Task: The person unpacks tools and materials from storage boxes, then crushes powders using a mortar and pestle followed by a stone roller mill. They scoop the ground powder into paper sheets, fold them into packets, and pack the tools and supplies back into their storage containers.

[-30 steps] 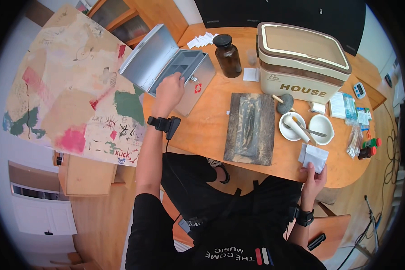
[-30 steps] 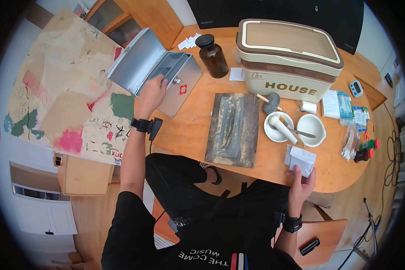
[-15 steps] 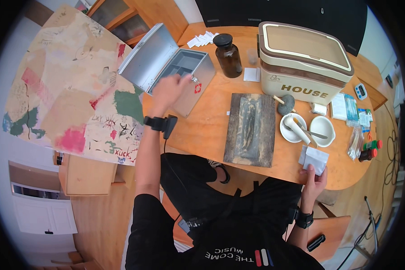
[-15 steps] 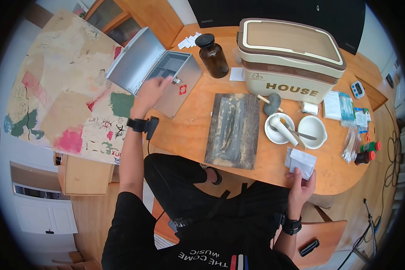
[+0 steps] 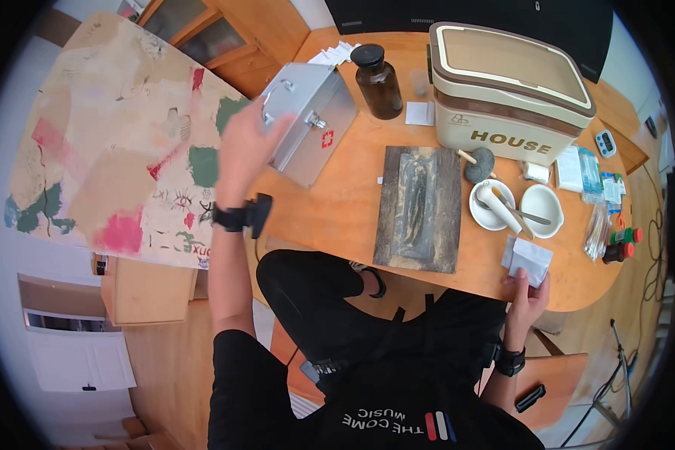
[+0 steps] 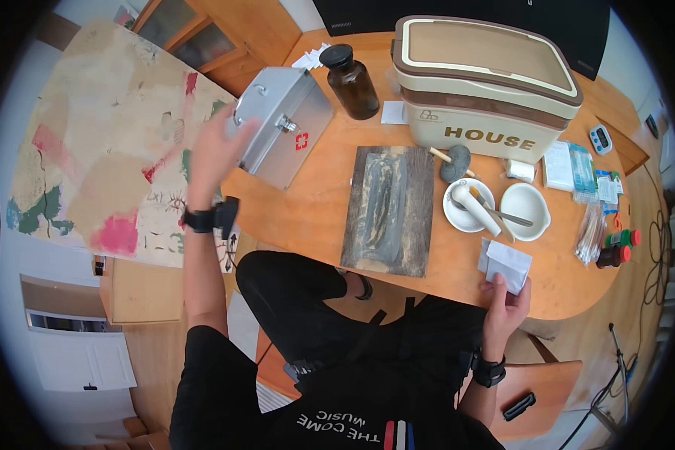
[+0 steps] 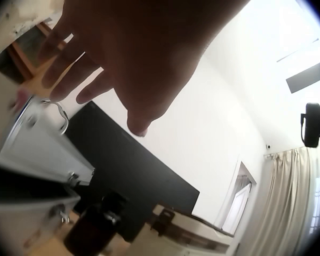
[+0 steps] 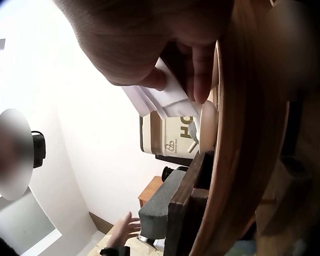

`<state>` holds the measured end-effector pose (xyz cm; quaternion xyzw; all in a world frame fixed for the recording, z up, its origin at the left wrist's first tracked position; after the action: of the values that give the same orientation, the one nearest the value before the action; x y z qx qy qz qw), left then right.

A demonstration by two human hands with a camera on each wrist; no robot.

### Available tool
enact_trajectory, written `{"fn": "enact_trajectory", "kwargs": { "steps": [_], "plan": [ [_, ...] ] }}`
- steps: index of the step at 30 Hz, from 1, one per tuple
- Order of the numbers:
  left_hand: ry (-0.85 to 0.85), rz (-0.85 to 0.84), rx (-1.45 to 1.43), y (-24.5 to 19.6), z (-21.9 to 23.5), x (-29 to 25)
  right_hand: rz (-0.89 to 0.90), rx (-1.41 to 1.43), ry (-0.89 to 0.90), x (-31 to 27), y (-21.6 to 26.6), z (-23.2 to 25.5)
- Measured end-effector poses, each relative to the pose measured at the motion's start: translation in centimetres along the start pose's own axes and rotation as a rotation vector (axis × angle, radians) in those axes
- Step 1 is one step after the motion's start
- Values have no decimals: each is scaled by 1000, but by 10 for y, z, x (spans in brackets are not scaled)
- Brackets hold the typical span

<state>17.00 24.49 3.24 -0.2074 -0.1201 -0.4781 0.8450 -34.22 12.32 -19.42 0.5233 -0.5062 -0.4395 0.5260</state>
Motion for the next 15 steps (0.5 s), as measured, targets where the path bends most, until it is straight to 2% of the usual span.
{"fn": "enact_trajectory", "kwargs": {
  "steps": [1, 2, 4, 7, 10, 12, 15],
  "plan": [
    [-75, -101, 299, -9, -20, -14, 15, -2, 11, 2, 1, 0],
    [-75, -92, 294, -9, -38, -20, 17, -9, 18, 3, 1, 0],
    [-240, -212, 574, -18, -54, -26, 20, -21, 16, 2, 2, 1],
    [-188, -152, 640, -19, -60, -26, -61, 1, 14, 0, -1, 2],
    [-258, -288, 518, 2, -62, -23, -74, 44, 12, -4, -8, 5],
    [-191, -265, 379, 3, -57, -23, -60, -21, 67, -5, 6, 0],
    [-162, -299, 474, 0, -52, -37, -79, 21, 109, -10, 10, -8]
  ]
}}
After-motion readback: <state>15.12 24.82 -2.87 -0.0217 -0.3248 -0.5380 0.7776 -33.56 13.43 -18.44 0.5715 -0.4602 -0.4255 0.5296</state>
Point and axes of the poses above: each hand's wrist, its own x-axis towards the middle knuckle, its own z-axis out of the back of the hand, y = z × x, the point moved 6 cm from there along x, towards the middle knuckle, and after that the axes turned 1 degree about -y, right-handed, at the moved point
